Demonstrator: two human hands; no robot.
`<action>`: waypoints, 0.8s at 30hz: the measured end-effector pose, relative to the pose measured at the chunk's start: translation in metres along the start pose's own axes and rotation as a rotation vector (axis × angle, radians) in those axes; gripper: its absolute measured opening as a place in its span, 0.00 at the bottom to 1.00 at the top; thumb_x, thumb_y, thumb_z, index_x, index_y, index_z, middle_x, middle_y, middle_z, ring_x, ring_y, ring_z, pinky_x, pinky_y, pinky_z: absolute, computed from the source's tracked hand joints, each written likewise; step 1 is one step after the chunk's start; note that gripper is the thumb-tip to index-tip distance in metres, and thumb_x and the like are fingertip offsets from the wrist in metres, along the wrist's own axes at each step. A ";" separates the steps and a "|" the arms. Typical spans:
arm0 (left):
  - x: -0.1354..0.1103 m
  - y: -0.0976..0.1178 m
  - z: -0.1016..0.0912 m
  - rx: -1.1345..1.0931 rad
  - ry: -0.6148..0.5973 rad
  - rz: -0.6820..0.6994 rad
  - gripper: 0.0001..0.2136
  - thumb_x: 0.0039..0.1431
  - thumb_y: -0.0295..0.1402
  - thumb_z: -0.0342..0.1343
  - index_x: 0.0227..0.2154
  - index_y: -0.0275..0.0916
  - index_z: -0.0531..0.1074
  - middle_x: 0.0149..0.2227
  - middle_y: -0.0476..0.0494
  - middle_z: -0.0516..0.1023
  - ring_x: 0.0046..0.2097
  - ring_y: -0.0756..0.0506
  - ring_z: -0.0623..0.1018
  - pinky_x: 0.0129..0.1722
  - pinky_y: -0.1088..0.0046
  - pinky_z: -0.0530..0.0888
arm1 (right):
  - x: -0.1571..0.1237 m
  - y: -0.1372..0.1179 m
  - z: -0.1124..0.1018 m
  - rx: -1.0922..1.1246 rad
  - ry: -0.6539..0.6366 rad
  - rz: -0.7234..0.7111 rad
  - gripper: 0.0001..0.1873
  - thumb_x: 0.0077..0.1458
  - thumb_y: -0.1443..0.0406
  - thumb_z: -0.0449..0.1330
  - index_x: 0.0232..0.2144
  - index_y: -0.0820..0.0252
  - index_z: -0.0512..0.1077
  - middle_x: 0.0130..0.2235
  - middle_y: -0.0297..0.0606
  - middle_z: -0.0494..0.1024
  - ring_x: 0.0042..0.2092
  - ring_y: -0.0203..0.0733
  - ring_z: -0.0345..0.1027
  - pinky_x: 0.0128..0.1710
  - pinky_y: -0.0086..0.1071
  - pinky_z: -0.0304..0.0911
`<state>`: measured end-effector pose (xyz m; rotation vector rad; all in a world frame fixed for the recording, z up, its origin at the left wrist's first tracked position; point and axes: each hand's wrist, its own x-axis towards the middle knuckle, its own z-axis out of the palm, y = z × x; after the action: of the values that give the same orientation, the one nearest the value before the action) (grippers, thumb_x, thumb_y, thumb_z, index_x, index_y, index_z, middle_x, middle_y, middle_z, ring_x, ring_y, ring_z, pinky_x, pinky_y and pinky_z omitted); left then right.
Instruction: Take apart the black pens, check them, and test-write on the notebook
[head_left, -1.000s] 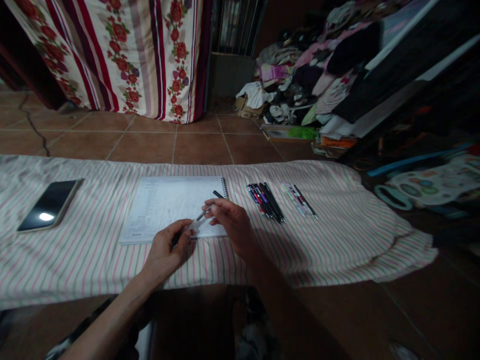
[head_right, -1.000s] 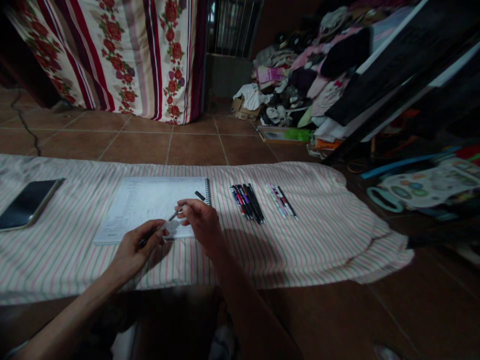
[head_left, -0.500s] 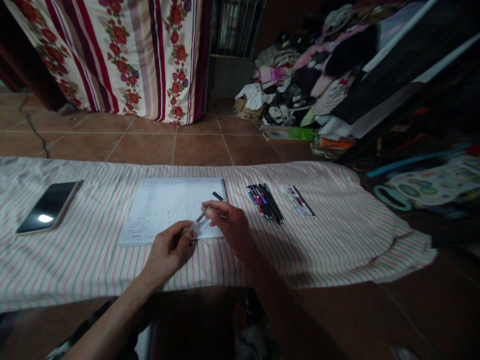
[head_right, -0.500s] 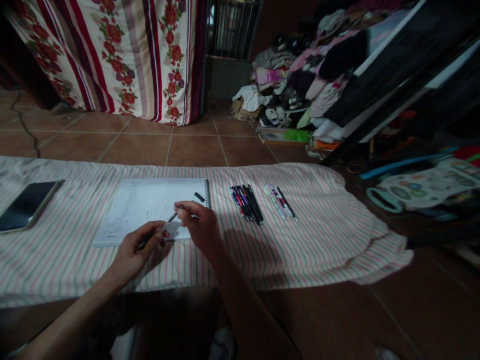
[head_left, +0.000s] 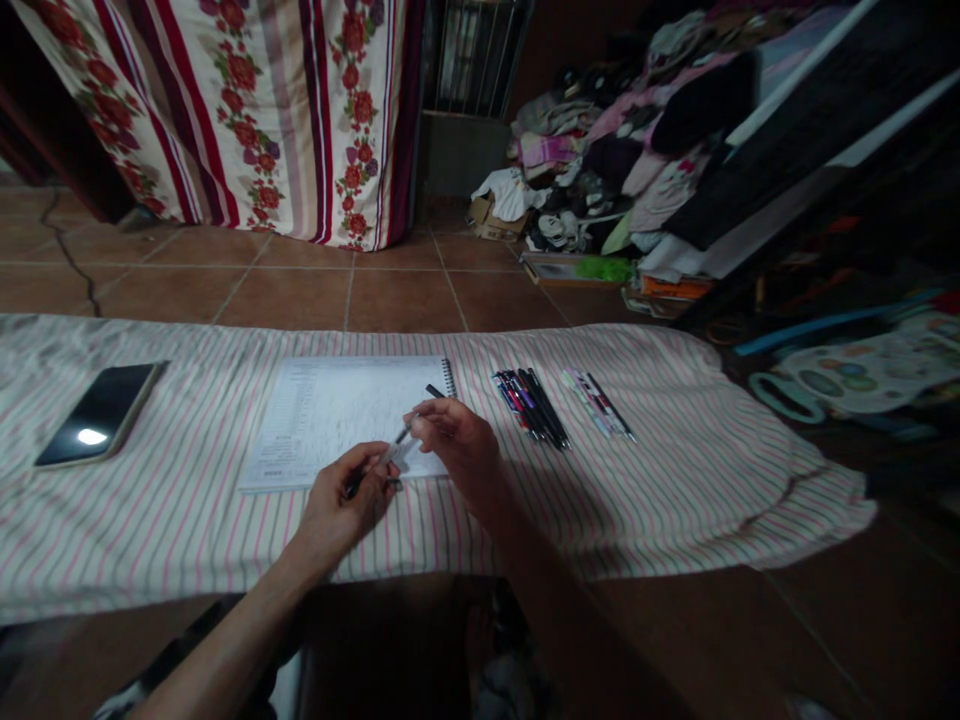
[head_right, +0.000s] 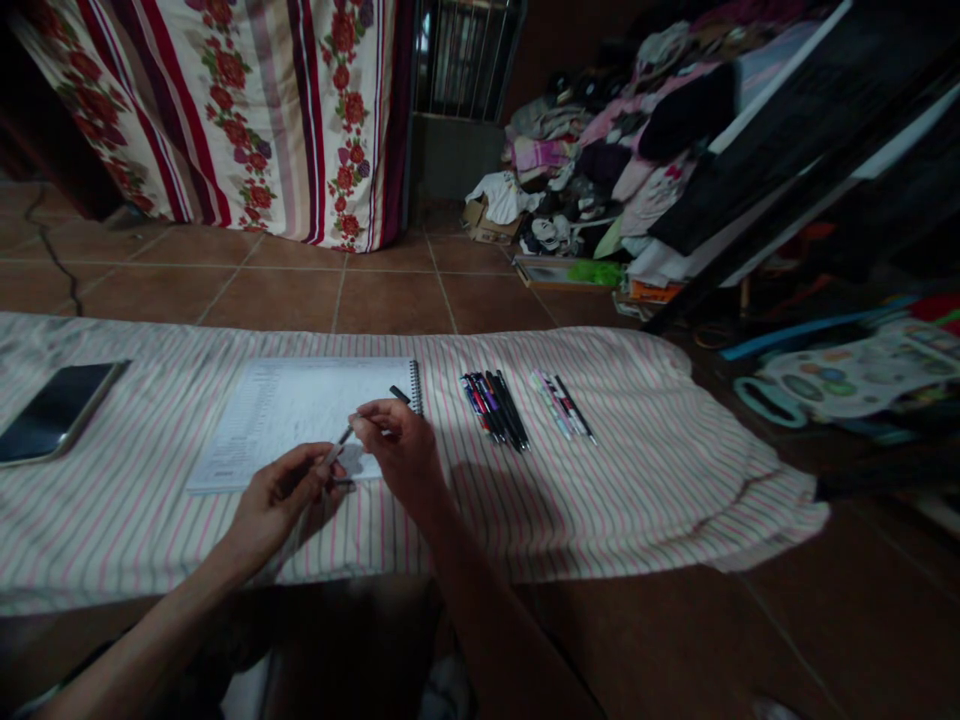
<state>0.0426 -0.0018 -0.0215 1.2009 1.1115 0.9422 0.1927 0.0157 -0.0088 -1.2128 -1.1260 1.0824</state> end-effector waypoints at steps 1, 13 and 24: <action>0.000 0.001 0.000 -0.011 0.002 -0.004 0.13 0.50 0.41 0.57 0.35 0.36 0.71 0.28 0.48 0.74 0.29 0.51 0.72 0.29 0.76 0.70 | 0.000 0.000 0.000 0.012 -0.007 0.004 0.11 0.45 0.60 0.61 0.31 0.60 0.71 0.32 0.38 0.78 0.27 0.33 0.68 0.26 0.26 0.64; -0.001 0.001 0.001 -0.051 -0.011 -0.005 0.13 0.50 0.41 0.57 0.35 0.36 0.71 0.29 0.47 0.73 0.27 0.51 0.72 0.28 0.75 0.70 | -0.002 0.000 0.003 0.020 -0.014 0.053 0.10 0.46 0.59 0.61 0.30 0.60 0.72 0.31 0.37 0.78 0.28 0.34 0.68 0.27 0.28 0.65; -0.001 0.002 0.001 -0.093 -0.017 -0.010 0.13 0.50 0.40 0.58 0.35 0.35 0.71 0.28 0.48 0.73 0.26 0.52 0.70 0.27 0.76 0.68 | -0.002 -0.001 0.001 0.083 -0.056 0.036 0.13 0.47 0.59 0.60 0.35 0.60 0.72 0.33 0.38 0.79 0.31 0.35 0.70 0.27 0.27 0.64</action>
<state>0.0437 -0.0028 -0.0191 1.1248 1.0475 0.9642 0.1917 0.0136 -0.0076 -1.1472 -1.0951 1.1854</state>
